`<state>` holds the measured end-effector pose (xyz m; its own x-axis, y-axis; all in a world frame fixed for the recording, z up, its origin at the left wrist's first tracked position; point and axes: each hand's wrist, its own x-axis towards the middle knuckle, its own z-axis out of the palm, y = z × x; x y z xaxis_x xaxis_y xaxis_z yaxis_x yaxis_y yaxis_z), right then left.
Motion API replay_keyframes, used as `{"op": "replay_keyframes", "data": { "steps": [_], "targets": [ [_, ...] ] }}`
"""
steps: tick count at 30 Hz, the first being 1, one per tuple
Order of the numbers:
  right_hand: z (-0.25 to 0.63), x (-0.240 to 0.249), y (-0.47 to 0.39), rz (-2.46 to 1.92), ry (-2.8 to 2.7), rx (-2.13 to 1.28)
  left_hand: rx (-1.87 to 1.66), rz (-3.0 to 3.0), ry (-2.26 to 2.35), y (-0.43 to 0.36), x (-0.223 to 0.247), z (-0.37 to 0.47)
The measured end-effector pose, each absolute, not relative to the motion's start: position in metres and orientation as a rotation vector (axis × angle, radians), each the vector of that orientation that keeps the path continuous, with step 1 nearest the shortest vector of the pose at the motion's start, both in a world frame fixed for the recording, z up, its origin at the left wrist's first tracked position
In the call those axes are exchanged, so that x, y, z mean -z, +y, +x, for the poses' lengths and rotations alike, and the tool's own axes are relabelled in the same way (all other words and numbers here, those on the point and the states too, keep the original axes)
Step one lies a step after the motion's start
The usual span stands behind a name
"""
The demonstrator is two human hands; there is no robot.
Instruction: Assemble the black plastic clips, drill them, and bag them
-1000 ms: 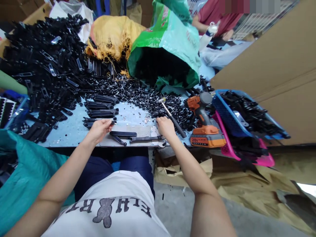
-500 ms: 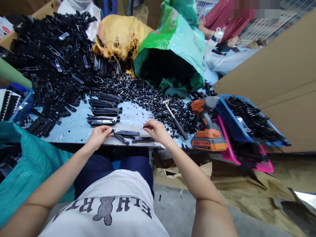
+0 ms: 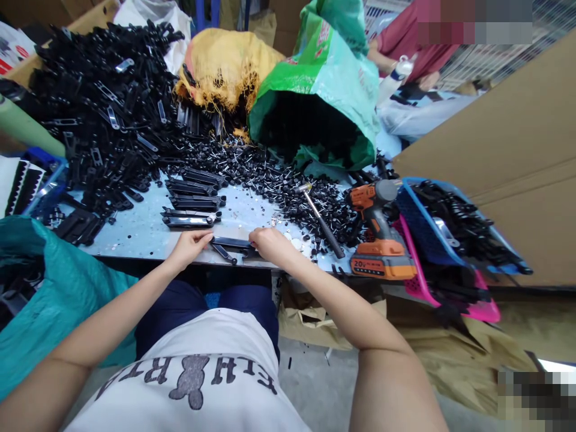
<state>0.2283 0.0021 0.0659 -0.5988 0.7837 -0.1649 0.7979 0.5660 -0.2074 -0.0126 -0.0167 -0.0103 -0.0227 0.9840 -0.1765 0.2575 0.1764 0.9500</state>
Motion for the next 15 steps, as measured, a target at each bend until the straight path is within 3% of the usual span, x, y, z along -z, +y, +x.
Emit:
{"op": "replay_keyframes", "data": {
  "steps": [5, 9, 12, 15],
  "targets": [
    [0.239, -0.036, -0.009, 1.427, 2.977, 0.448, -0.882, 1.357, 1.518, -0.012, 0.014, -0.019],
    [0.257, 0.002, -0.022, 1.387, 3.388, 0.54, -0.859, 1.968, 1.635, -0.02, 0.005, -0.008],
    [0.267, 0.017, -0.024, 1.316, 3.45, 0.532, -0.638, 2.558, 1.321, -0.022, -0.003, 0.016],
    [0.275, 0.021, -0.018, 1.21, 3.44, 0.475, -0.348, 2.781, 1.051, -0.016, -0.006, 0.038]
  ]
}}
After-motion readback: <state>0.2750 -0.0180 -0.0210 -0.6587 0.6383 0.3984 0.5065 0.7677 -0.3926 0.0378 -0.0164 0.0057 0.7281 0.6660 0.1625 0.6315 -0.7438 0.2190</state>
